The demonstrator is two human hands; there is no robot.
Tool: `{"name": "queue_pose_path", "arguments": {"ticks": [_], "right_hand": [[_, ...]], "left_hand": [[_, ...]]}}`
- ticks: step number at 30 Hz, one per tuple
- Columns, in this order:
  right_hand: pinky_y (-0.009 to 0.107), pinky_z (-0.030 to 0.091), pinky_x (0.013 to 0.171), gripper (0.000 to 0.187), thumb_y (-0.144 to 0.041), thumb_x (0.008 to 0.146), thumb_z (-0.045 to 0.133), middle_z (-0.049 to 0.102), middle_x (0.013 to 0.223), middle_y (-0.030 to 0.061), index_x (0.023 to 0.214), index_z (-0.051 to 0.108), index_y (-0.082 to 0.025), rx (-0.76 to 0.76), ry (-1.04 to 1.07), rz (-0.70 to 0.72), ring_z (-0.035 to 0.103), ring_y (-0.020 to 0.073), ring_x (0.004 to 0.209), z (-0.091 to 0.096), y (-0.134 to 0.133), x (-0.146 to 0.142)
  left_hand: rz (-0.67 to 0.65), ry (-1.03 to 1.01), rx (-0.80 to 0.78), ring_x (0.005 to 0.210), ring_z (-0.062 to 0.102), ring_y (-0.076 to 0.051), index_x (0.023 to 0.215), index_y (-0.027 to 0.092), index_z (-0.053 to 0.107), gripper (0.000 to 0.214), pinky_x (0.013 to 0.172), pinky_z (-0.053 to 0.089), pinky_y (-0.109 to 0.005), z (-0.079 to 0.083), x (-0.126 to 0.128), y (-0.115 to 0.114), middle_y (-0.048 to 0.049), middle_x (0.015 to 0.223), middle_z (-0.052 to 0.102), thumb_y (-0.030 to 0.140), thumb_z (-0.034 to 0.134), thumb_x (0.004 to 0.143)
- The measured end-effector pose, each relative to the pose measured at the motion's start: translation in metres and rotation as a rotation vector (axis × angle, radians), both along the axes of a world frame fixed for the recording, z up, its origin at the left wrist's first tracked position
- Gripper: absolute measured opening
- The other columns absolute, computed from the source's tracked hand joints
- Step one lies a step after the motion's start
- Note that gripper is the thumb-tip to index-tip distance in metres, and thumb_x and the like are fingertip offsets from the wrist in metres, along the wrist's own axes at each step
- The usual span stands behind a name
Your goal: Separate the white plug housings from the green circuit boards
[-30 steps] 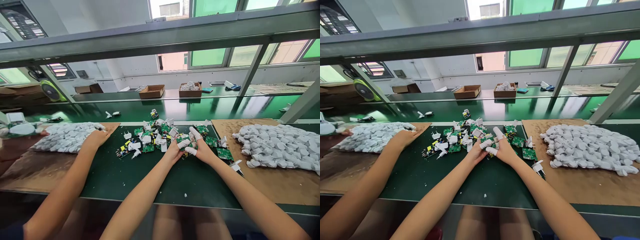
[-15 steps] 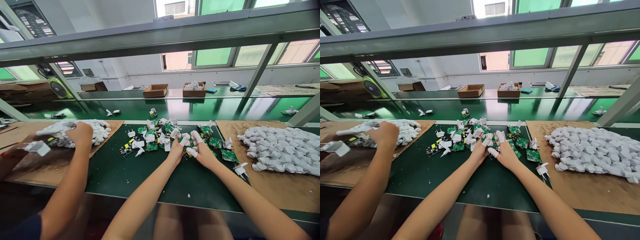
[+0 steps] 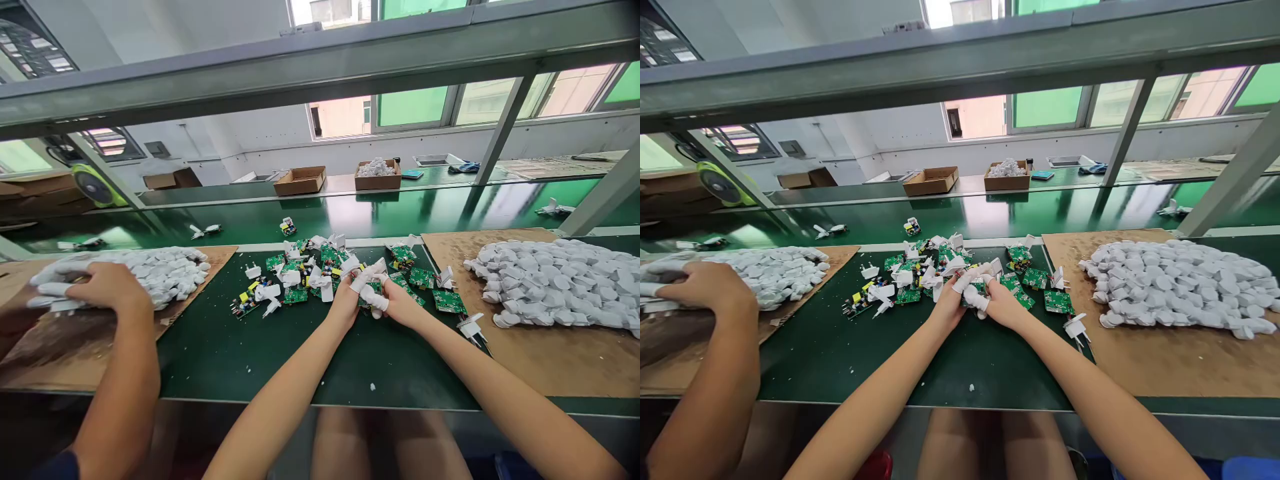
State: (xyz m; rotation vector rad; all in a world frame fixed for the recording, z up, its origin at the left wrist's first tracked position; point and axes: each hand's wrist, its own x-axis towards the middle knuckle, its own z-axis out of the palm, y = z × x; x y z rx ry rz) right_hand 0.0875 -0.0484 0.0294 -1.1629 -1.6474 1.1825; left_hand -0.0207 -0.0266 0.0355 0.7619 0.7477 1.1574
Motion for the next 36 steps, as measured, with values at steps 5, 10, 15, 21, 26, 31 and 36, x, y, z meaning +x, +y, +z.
{"name": "queue_pose_path", "arguments": {"ticks": [5, 10, 15, 21, 26, 31, 36], "right_hand": [[0.022, 0.036, 0.038, 0.042, -0.048, 0.067, 0.055, 0.050, 0.065, -0.0029, 0.091, 0.040, -0.017, -0.014, 0.035, 0.014, 0.041, 0.0068, 0.038, -0.005, 0.000, 0.000], [0.026, 0.040, 0.045, 0.044, -0.044, 0.066, 0.057, 0.050, 0.069, -0.0006, 0.095, 0.040, -0.016, 0.069, -0.069, -0.046, 0.047, 0.0109, 0.047, -0.010, 0.004, 0.007], [0.034, 0.043, 0.065, 0.043, -0.046, 0.062, 0.059, 0.053, 0.082, 0.0063, 0.088, 0.042, -0.016, 0.195, -0.145, -0.202, 0.052, 0.0202, 0.075, -0.013, 0.007, -0.002], [0.021, 0.032, 0.037, 0.043, -0.054, 0.069, 0.046, 0.046, 0.054, -0.0045, 0.088, 0.038, -0.016, -0.026, 0.009, -0.042, 0.036, 0.0072, 0.037, -0.010, 0.001, -0.008], [0.020, 0.030, 0.036, 0.040, -0.055, 0.072, 0.041, 0.042, 0.055, -0.0039, 0.085, 0.040, -0.017, 0.083, 0.048, -0.219, 0.038, 0.0083, 0.042, -0.011, -0.002, -0.007], [0.023, 0.033, 0.039, 0.055, -0.064, 0.072, 0.033, 0.043, 0.054, -0.0039, 0.100, 0.037, -0.017, 0.074, 0.190, -0.225, 0.037, 0.0093, 0.040, -0.011, -0.002, -0.005], [0.024, 0.034, 0.040, 0.061, -0.068, 0.070, 0.033, 0.042, 0.053, -0.0046, 0.102, 0.035, -0.016, 0.078, 0.141, -0.129, 0.038, 0.0094, 0.038, -0.011, -0.005, -0.007]], "left_hand": [[-0.039, -0.009, -0.025, 0.070, 0.057, -0.017, 0.077, 0.015, 0.057, 0.038, 0.053, 0.042, -0.021, 0.001, 0.000, -0.003, -0.0023, 0.070, 0.060, 0.036, 0.070, 0.049], [-0.033, -0.057, -0.017, 0.071, 0.056, -0.016, 0.080, 0.015, 0.058, 0.034, 0.056, 0.042, -0.021, 0.002, 0.004, -0.007, -0.0020, 0.073, 0.061, 0.031, 0.069, 0.052], [0.023, -0.045, -0.009, 0.078, 0.056, -0.016, 0.087, 0.015, 0.058, 0.037, 0.061, 0.043, -0.021, 0.000, 0.006, -0.007, -0.0037, 0.080, 0.062, 0.029, 0.068, 0.054], [-0.016, 0.038, 0.013, 0.077, 0.057, -0.018, 0.080, 0.013, 0.059, 0.039, 0.062, 0.044, -0.022, -0.006, 0.003, 0.001, -0.0040, 0.074, 0.062, 0.035, 0.071, 0.050], [-0.087, -0.027, 0.069, 0.079, 0.056, -0.017, 0.091, 0.014, 0.058, 0.046, 0.072, 0.044, -0.026, -0.005, 0.003, 0.000, -0.0038, 0.080, 0.061, 0.048, 0.062, 0.059], [-0.140, 0.199, 0.190, 0.073, 0.055, -0.014, 0.096, 0.016, 0.055, 0.047, 0.066, 0.043, -0.023, -0.012, 0.001, 0.002, -0.0032, 0.082, 0.060, 0.047, 0.060, 0.062], [-0.030, 0.266, 0.261, 0.061, 0.051, -0.010, 0.092, 0.016, 0.056, 0.039, 0.057, 0.040, -0.020, -0.015, 0.001, 0.005, -0.0007, 0.074, 0.059, 0.042, 0.060, 0.063]]}}
